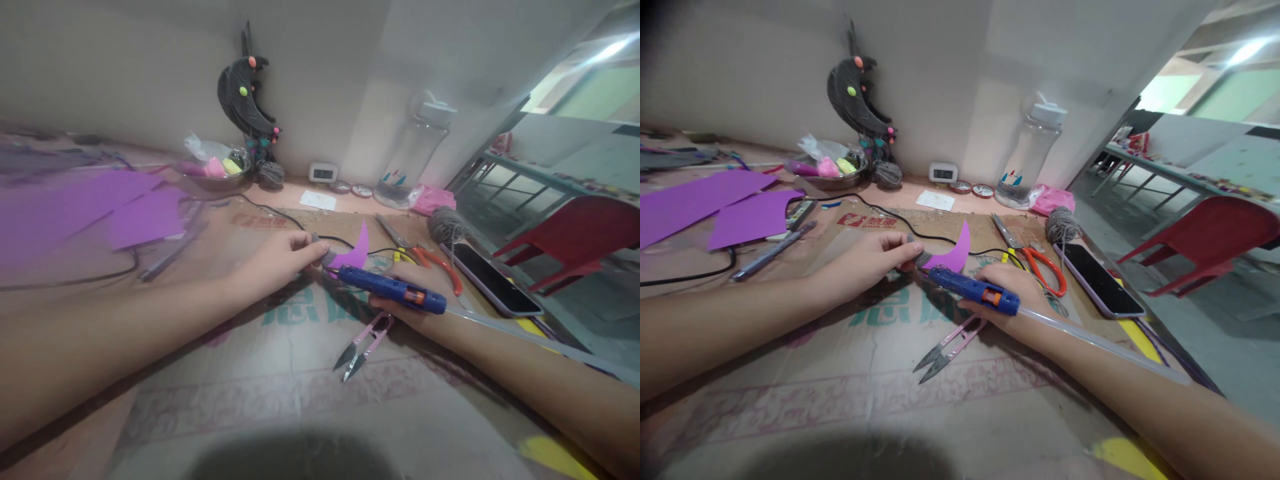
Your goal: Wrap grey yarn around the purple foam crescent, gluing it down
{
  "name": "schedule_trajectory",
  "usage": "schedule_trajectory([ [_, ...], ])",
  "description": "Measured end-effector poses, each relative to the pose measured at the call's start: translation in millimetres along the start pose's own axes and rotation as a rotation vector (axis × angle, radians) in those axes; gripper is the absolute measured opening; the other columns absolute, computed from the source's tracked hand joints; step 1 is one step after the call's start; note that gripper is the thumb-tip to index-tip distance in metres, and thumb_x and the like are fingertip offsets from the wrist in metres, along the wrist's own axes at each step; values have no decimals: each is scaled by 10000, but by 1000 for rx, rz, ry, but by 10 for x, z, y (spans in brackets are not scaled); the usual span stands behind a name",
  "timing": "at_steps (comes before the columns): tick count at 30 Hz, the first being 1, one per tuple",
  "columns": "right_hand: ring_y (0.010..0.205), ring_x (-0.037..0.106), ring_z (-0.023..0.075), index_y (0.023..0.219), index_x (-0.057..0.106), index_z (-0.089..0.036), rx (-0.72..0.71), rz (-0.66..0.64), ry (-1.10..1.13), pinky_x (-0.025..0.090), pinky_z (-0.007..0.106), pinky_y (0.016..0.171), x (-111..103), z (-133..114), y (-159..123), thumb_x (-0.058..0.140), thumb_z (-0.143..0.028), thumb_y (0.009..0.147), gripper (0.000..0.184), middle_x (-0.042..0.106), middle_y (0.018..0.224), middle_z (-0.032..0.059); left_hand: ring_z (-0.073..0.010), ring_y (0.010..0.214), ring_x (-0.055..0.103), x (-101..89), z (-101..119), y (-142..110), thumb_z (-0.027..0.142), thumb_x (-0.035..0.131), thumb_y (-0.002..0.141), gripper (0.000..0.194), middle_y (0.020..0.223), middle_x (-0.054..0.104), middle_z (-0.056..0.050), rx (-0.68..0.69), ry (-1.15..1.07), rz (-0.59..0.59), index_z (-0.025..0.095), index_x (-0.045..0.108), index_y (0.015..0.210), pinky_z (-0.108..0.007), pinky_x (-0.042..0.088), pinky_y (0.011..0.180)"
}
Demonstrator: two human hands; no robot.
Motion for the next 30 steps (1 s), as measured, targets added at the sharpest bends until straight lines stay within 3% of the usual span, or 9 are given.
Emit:
schedule_trajectory([
  [13,632,579,162,754,605,-215,32,-10,-1,403,270,591,-1,-8,0,629,-413,827,213,636,693,18,-75,435,399,-5,9,-29,552,534,832,385,612,550,31,3,-18,-11,200,501,679,-225,276,421],
  [18,625,566,157,758,623,-194,-18,4,12,400,268,594,-1,14,-8,636,-430,826,246,628,678,23,-77,443,403,-4,24,-19,533,536,833,374,608,544,33,13,-6,-2,197,507,673,-221,278,433],
  [24,633,572,150,776,630,-194,14,-2,5,402,259,598,0,42,-8,644,-423,819,234,627,683,12,-100,534,467,-10,54,-20,499,532,845,358,647,576,11,43,-1,0,184,522,673,-220,315,484],
  [30,617,568,162,760,614,-204,35,6,5,405,279,585,3,49,-11,634,-478,814,280,630,686,29,-72,443,391,0,45,-27,525,540,837,364,623,542,31,4,-21,-11,193,522,688,-213,261,406],
])
Point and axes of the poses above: each hand's wrist, its own y-axis towards the middle knuckle, its own x-axis out of the palm, z = x × y, the point moved 2 cm from there along y, towards the middle knuckle
